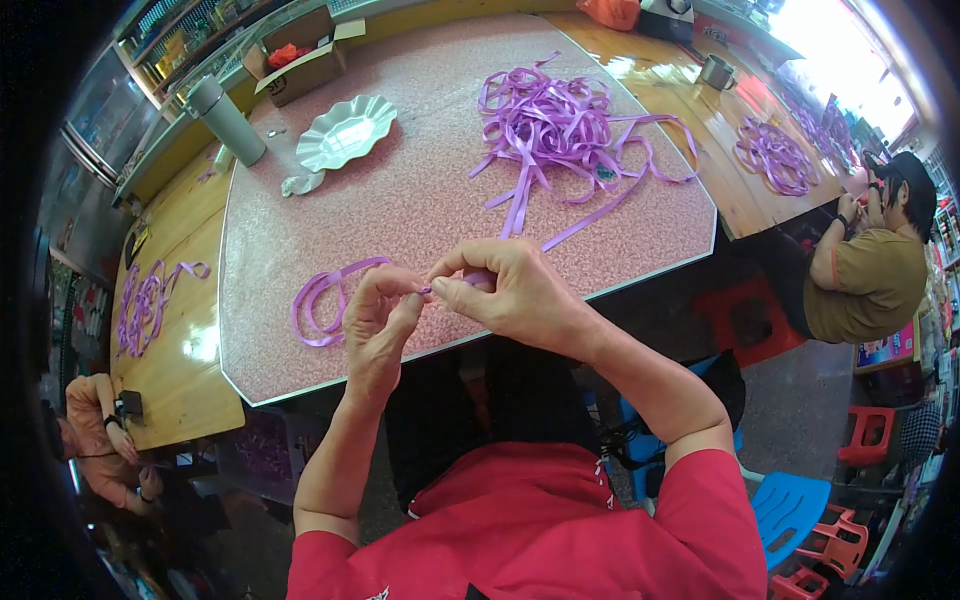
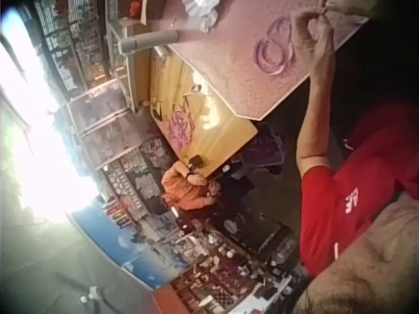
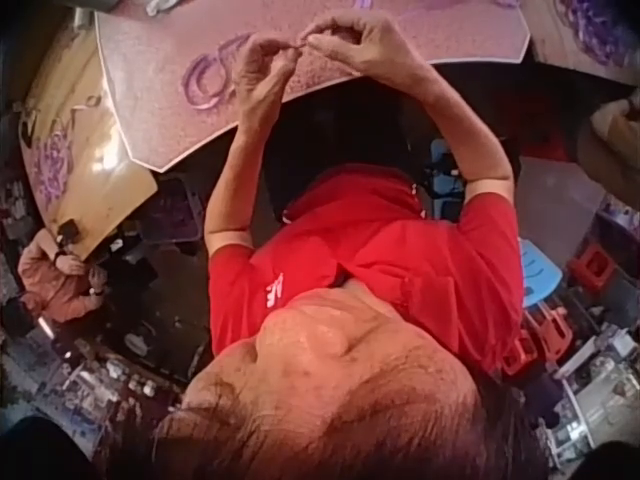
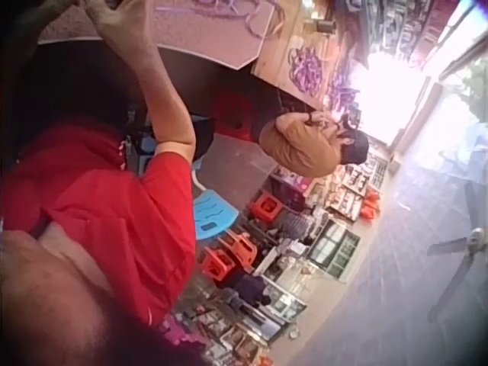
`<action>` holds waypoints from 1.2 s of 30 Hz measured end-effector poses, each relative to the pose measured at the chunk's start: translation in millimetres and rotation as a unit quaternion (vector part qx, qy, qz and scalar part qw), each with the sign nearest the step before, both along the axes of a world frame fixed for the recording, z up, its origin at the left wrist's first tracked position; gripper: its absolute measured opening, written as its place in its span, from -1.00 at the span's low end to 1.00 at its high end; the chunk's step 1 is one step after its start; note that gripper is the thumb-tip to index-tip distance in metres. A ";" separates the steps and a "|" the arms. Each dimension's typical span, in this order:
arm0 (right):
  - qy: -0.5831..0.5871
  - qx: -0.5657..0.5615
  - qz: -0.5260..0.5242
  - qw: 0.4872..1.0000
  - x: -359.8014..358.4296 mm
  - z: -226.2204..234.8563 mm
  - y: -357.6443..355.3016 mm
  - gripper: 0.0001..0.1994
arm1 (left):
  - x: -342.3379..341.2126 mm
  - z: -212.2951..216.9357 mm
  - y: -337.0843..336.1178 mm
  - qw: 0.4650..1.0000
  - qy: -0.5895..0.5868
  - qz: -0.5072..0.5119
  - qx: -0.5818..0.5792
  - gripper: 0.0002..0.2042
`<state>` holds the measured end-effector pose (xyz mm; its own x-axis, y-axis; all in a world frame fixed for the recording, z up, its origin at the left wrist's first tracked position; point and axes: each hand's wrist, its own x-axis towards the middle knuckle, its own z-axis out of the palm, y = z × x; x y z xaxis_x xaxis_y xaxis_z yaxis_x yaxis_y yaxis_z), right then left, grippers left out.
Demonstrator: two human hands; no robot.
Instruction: Assembling small loops from purple ribbons at a workshop table.
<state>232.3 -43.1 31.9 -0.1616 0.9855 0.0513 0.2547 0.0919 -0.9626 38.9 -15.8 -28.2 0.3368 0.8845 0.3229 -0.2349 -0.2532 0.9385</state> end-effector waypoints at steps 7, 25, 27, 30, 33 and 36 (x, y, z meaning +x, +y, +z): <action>-0.007 0.057 0.009 0.998 2.4 -4.6 0.7 -0.89 | -1.2 9.4 -2.7 0.988 0.111 0.012 0.104 -0.65; -0.040 0.124 0.023 0.991 -0.9 -5.8 2.2 -0.86 | -17.4 18.5 8.1 0.957 0.203 0.044 0.204 -0.89; -0.037 0.126 0.021 0.991 -3.3 -8.4 2.9 -0.86 | -17.3 18.6 10.5 0.943 0.221 0.063 0.240 -0.91; -0.045 0.179 0.020 0.983 -4.2 -8.5 2.1 -0.85 | -23.2 16.9 18.5 0.890 0.271 0.011 0.368 -0.93; -0.071 0.196 0.018 0.978 -1.0 -9.8 3.6 -0.86 | -28.5 25.2 13.9 0.907 0.253 -0.008 0.337 -0.92; -0.070 0.185 0.020 0.980 1.4 -12.2 7.4 -0.86 | -30.5 32.2 9.0 0.920 0.248 -0.010 0.304 -0.82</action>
<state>233.8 -35.7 19.7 -0.2298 0.8967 0.3784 0.3716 0.4402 -0.8174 8.3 -6.8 4.0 0.5892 0.5840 0.5583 0.1734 -0.7663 0.6187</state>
